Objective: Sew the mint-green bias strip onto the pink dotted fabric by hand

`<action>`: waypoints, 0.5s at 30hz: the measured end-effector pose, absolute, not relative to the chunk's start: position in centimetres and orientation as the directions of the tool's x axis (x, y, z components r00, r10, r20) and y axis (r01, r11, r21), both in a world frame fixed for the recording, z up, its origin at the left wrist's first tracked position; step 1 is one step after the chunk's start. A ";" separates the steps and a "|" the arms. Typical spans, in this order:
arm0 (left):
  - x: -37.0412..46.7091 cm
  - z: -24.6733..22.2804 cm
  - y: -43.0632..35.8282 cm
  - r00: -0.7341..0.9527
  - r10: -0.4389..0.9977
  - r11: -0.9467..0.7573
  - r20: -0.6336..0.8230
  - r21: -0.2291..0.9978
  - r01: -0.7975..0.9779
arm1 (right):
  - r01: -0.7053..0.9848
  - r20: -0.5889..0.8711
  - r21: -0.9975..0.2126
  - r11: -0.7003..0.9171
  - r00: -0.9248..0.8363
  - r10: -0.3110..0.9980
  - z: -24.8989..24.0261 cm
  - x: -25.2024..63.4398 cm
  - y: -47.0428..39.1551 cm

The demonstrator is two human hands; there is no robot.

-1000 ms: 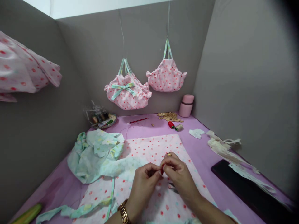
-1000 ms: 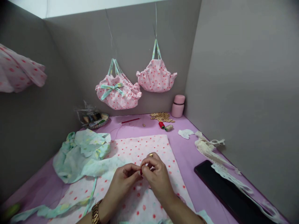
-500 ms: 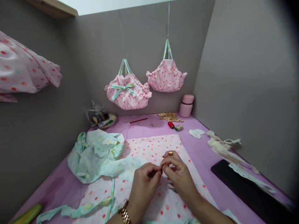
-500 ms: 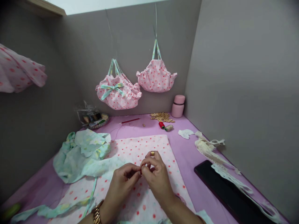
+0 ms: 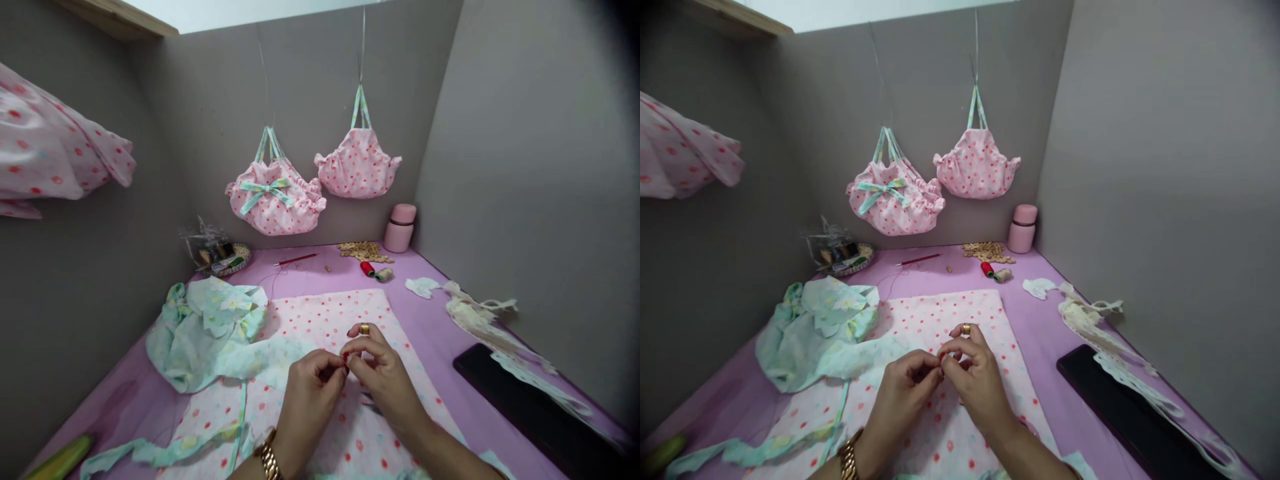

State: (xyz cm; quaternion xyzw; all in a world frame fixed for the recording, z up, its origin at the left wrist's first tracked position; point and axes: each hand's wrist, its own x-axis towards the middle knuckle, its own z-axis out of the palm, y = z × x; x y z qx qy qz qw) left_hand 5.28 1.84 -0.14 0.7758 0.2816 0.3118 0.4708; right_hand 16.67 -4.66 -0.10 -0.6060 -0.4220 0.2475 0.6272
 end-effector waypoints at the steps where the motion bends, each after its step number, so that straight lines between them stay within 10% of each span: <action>1: 5.3 -0.1 1.8 0.649 0.729 -0.400 0.220 0.906 0.142 | 0.196 0.225 -0.970 0.141 0.520 0.824 -0.1 16.7 -4.7; 15: 5.3 -0.4 2.0 0.634 0.750 -0.346 0.188 0.929 0.134 | 0.039 0.158 -0.986 0.162 0.534 0.831 -0.2 17.3 -4.7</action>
